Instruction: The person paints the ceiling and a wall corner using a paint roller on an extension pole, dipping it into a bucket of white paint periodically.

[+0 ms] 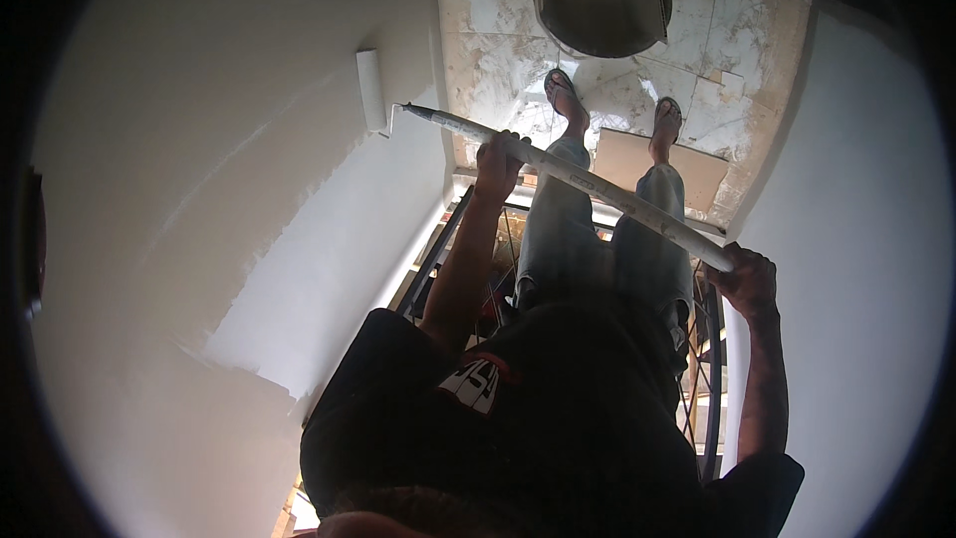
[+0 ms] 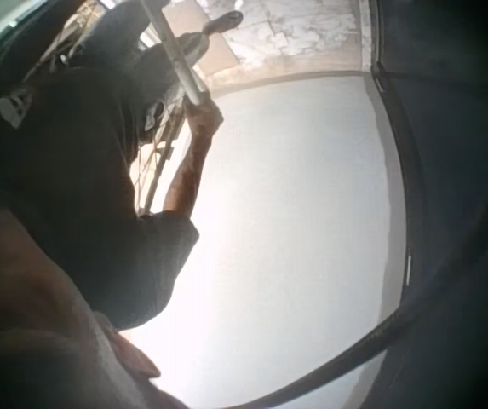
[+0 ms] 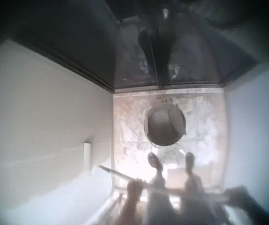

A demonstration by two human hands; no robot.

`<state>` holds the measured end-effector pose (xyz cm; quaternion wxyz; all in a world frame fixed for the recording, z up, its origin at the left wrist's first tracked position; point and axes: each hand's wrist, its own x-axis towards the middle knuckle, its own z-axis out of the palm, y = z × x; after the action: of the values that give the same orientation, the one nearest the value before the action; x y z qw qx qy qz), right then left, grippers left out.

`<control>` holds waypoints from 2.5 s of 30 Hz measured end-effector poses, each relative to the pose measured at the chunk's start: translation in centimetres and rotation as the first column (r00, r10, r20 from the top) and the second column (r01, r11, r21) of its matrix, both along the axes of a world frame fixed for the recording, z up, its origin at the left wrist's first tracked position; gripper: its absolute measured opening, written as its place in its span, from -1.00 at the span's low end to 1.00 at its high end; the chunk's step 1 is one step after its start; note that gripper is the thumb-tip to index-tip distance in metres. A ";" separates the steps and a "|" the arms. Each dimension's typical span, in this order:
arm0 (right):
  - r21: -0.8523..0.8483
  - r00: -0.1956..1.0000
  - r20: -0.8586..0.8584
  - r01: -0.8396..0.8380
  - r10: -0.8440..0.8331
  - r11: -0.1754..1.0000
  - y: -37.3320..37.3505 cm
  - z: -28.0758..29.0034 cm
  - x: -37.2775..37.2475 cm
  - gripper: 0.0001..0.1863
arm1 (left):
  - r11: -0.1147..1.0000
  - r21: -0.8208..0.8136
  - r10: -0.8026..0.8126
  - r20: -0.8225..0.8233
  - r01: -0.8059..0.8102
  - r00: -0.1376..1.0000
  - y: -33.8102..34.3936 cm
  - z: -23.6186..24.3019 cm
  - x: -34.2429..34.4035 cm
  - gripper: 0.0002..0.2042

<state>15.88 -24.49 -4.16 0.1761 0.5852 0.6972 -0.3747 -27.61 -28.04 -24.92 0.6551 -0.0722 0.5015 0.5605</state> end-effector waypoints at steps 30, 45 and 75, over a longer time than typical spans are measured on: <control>-0.018 0.980 0.184 0.077 -0.073 0.997 -2.4 -9.6 -16.0 -0.73 | 0.955 -0.293 0.013 0.178 0.041 0.984 2.5 -21.3 -9.4 -0.84; 0.053 0.991 0.130 0.021 -0.028 0.998 -3.1 -8.1 -11.6 -0.69 | 0.979 -0.205 0.036 0.164 -0.002 0.986 1.2 -17.2 -6.9 -0.88; 0.205 0.987 -0.120 -0.082 0.108 0.975 0.2 1.5 6.3 -0.72 | 0.972 0.202 0.157 -0.170 -0.121 0.973 -1.4 12.7 4.7 -0.86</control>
<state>22.21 -24.28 -2.67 0.0883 0.5403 0.7685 -0.3313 -22.87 -29.41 -12.25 0.5684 0.0081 0.4980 0.6549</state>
